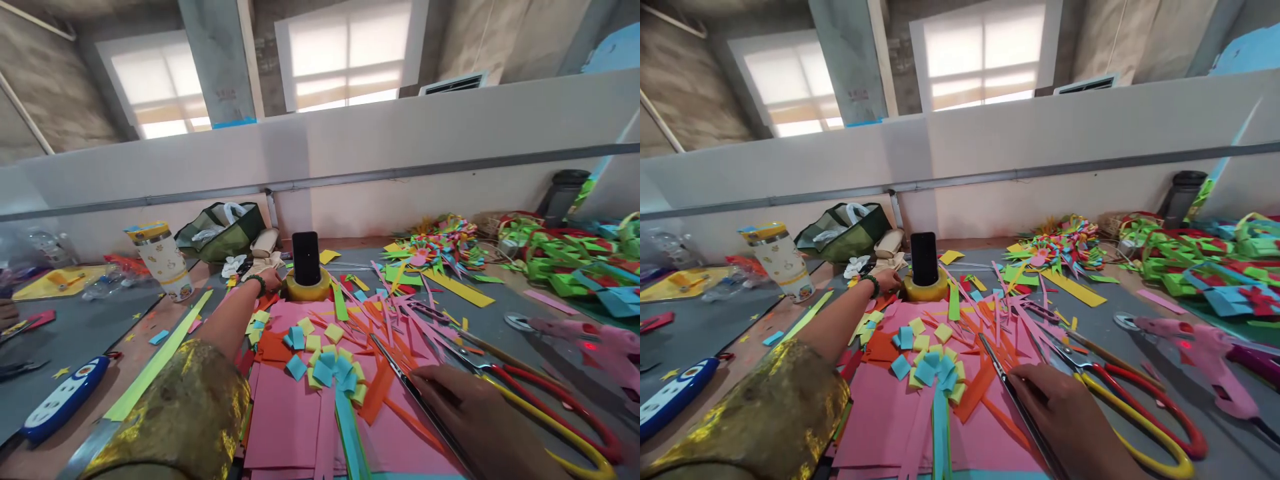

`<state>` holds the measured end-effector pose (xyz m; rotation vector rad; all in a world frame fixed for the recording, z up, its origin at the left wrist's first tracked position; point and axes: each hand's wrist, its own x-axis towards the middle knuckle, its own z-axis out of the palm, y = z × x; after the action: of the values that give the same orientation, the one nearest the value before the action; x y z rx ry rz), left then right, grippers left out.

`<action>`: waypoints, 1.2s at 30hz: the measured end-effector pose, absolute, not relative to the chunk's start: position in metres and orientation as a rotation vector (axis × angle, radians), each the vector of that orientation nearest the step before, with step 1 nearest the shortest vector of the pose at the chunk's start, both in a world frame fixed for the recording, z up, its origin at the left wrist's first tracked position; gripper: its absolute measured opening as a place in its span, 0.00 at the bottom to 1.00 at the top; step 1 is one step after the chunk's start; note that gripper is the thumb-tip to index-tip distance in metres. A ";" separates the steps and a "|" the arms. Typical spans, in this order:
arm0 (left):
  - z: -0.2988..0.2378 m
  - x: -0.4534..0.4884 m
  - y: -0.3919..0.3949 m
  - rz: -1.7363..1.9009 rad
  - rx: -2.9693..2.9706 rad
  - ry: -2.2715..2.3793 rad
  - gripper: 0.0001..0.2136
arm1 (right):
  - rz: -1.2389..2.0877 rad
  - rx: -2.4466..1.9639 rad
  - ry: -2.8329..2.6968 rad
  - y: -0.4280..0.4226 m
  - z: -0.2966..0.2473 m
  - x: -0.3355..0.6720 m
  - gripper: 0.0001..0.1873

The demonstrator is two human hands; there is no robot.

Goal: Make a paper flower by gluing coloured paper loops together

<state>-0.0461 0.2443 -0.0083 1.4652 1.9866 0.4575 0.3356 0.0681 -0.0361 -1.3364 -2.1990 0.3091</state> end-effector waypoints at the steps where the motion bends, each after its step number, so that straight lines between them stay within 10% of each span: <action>1: -0.007 -0.048 0.244 0.503 1.432 1.975 0.16 | 0.313 -1.334 -2.200 0.068 -0.036 0.336 0.15; 19: 0.047 -0.008 0.127 1.140 1.292 1.136 0.14 | 0.271 -1.082 -2.083 0.058 0.046 0.315 0.12; 36: 0.006 0.055 0.120 0.794 1.216 0.861 0.15 | 1.437 -1.010 -1.543 0.128 0.019 0.253 0.16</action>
<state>0.0551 0.1200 0.0063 1.2163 0.8613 0.7939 0.2527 0.1284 0.0191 -1.0098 -1.5428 1.4374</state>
